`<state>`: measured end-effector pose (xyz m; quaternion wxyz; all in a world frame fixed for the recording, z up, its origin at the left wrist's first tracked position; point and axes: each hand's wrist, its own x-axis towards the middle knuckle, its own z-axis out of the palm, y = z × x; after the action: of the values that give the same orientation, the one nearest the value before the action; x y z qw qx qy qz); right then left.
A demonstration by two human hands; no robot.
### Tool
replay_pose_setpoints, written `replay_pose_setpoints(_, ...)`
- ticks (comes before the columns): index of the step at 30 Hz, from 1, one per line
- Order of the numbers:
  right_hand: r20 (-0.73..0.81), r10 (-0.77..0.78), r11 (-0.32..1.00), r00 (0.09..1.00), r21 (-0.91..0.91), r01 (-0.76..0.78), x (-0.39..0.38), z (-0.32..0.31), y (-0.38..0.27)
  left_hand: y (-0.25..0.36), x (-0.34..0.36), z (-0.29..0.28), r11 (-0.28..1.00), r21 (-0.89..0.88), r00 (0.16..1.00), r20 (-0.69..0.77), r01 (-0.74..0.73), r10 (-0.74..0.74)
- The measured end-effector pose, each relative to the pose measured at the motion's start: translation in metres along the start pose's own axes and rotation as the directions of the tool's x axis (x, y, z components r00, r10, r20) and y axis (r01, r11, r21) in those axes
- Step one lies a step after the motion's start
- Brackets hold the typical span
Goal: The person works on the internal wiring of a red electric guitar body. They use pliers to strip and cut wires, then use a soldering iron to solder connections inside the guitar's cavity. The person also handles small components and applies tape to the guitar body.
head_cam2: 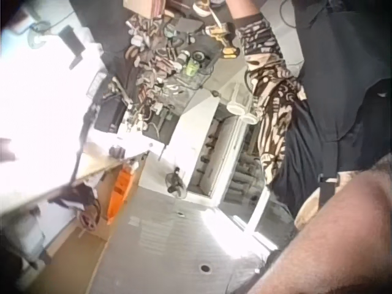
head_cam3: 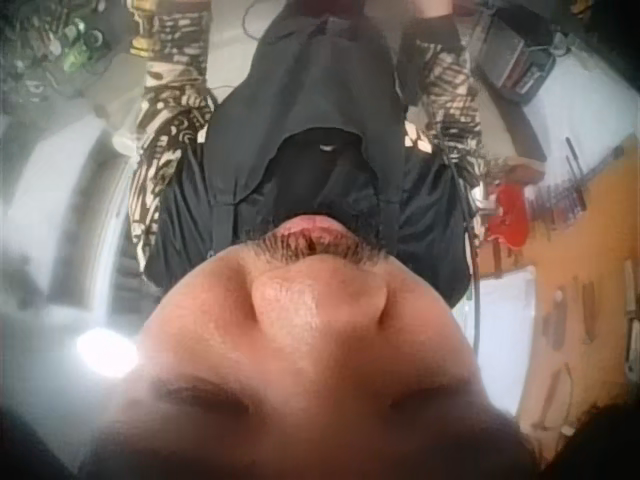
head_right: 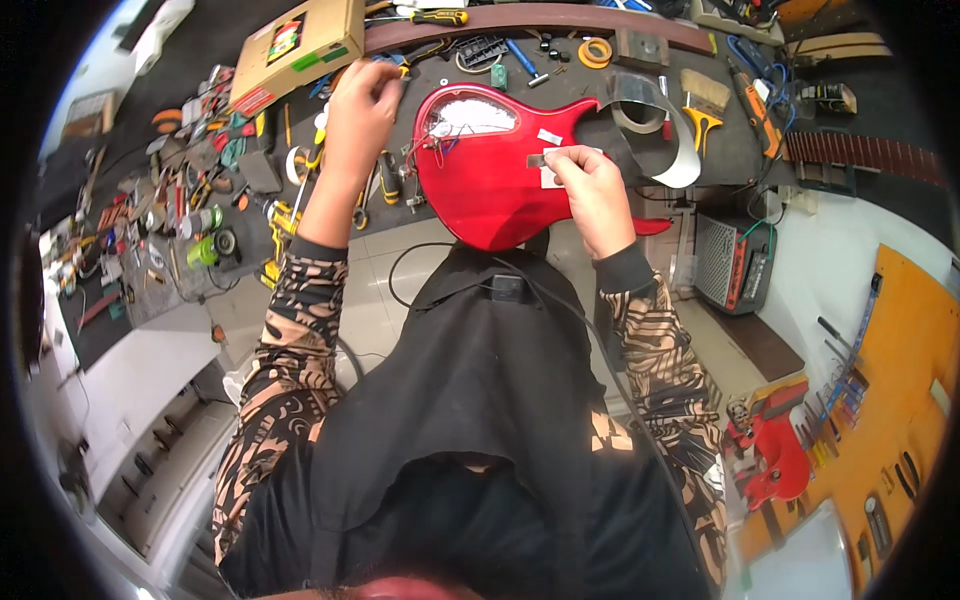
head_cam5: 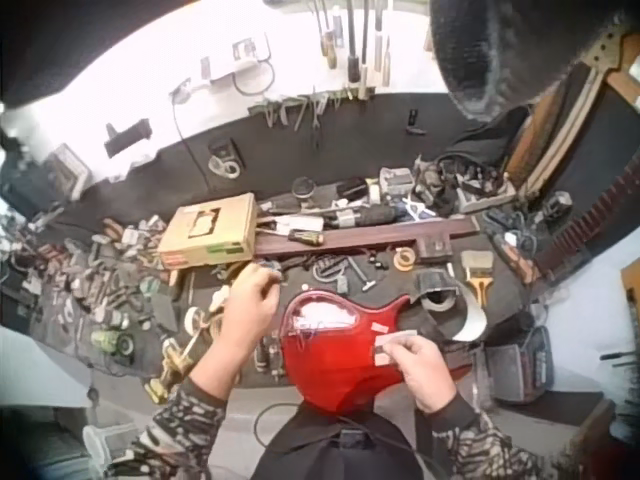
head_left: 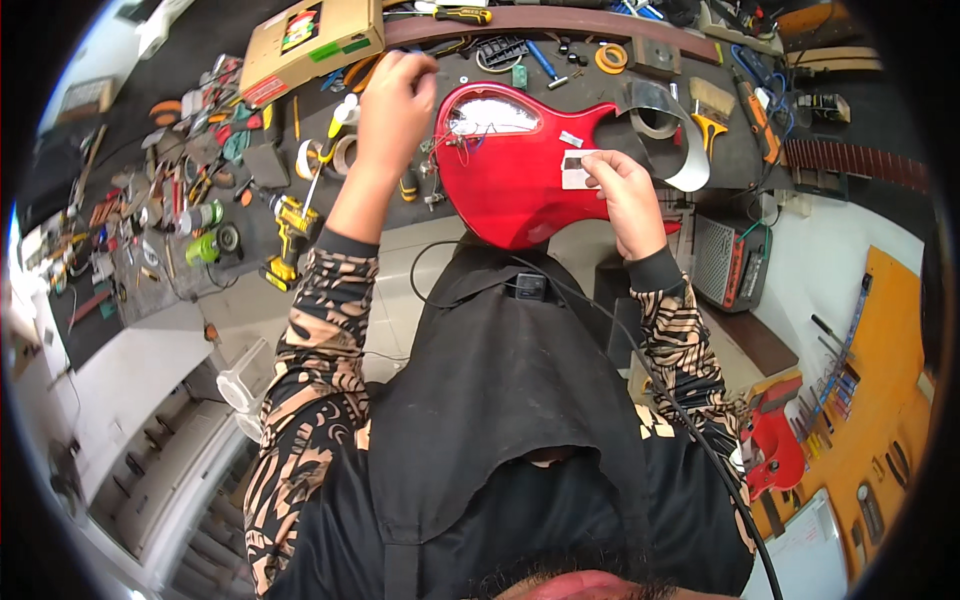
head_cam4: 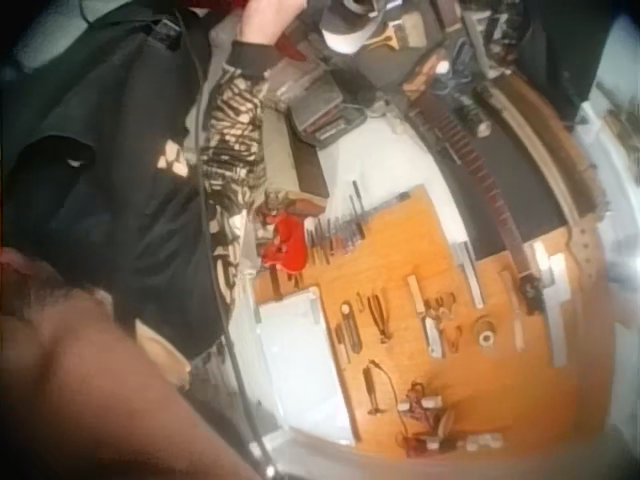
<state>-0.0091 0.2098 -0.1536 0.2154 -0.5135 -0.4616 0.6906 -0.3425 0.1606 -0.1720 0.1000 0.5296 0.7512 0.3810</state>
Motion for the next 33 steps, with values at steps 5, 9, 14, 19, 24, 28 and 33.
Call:
replay_pose_setpoints(5, -0.14, 0.093, 0.995, 0.986, -0.035, -0.099, 0.05, 0.024, 0.029, -0.046, 0.05, 0.06, 0.939, 0.337, 0.98, 0.197, -0.064, -0.004)
replay_pose_setpoints(9, -0.246, 0.04, 0.99, 0.968, -0.12, -0.071, 0.074, 0.043, 0.047, -0.048, 0.046, 0.075, 0.989, 0.079, 0.967, 0.234, -0.127, 0.106)
replay_pose_setpoints(14, -0.287, -0.138, 0.935, 0.948, -0.354, 0.029, 0.099, 0.057, 0.058, -0.017, 0.024, 0.093, 0.876, -0.356, 0.793, 0.607, 0.325, -0.047)
replay_pose_setpoints(19, -0.298, -0.227, 0.859, 0.927, -0.509, 0.047, 0.112, 0.062, 0.062, -0.03, 0.02, 0.116, 0.826, -0.379, 0.719, 0.693, 0.417, -0.045)
replay_pose_setpoints(24, -0.307, -0.227, 0.844, 0.924, -0.535, 0.03, 0.117, 0.061, 0.068, -0.024, 0.03, 0.117, 0.787, -0.302, 0.61, 0.783, 0.538, -0.117)
replay_pose_setpoints(28, -0.274, -0.261, 0.829, 0.926, -0.554, 0.07, 0.121, 0.055, 0.075, -0.027, 0.02, 0.127, 0.75, -0.365, 0.652, 0.75, 0.551, -0.114)
replay_pose_setpoints(33, -0.246, -0.224, 0.835, 0.943, -0.547, 0.055, 0.122, 0.052, 0.077, -0.022, 0.012, 0.126, 0.748, -0.378, 0.688, 0.711, 0.546, -0.143)
